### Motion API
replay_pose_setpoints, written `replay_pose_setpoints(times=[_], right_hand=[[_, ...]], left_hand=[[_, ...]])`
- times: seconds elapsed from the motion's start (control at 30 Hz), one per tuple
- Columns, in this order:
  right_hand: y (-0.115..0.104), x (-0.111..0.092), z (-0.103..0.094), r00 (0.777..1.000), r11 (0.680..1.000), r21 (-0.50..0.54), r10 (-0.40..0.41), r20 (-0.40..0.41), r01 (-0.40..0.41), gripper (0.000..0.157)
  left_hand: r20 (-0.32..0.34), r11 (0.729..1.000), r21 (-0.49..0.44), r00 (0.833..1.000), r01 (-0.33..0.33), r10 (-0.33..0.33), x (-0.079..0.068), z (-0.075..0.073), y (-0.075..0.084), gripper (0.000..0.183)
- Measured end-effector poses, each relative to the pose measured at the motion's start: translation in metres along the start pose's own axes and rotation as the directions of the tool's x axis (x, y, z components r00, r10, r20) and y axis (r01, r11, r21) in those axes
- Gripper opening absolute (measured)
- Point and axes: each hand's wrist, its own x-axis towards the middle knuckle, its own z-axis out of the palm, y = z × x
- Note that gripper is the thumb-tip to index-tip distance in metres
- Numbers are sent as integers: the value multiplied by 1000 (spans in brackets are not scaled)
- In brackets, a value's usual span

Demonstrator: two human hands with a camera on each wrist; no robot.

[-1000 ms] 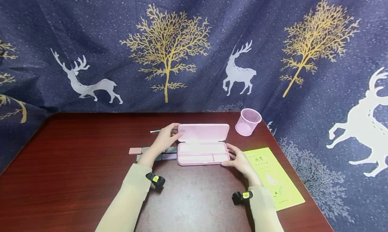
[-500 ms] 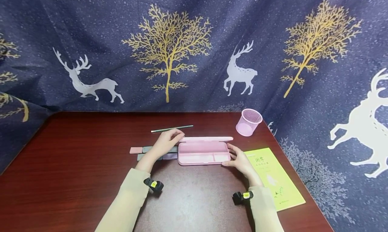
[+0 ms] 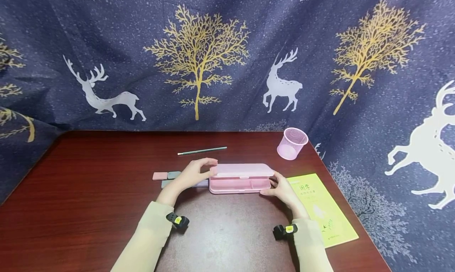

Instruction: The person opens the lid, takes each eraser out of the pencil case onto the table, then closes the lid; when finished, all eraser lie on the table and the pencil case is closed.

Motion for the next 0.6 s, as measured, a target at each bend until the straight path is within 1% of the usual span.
replay_pose_setpoints(times=[0.07, 0.3, 0.4, 0.6], right_hand=[[0, 0, 0, 1000, 1000, 18, -10, 9, 10, 89], [-3, -1, -2, 999, 999, -14, -43, 10, 43, 94], [-4, -1, -2, 999, 999, -16, -36, 5, 36, 94], [-4, -2, -2, 1000, 1000, 29, -13, 16, 12, 97]], left_hand=[[19, 1000, 6, 1000, 1, -1, -1, 1, -1, 50], [58, 1000, 9, 998, 17, -17, -4, 4, -8, 63], [66, 999, 25, 997, 27, -28, -5, 5, -8, 68], [74, 997, 67, 997, 30, -35, -5, 7, -7, 76]])
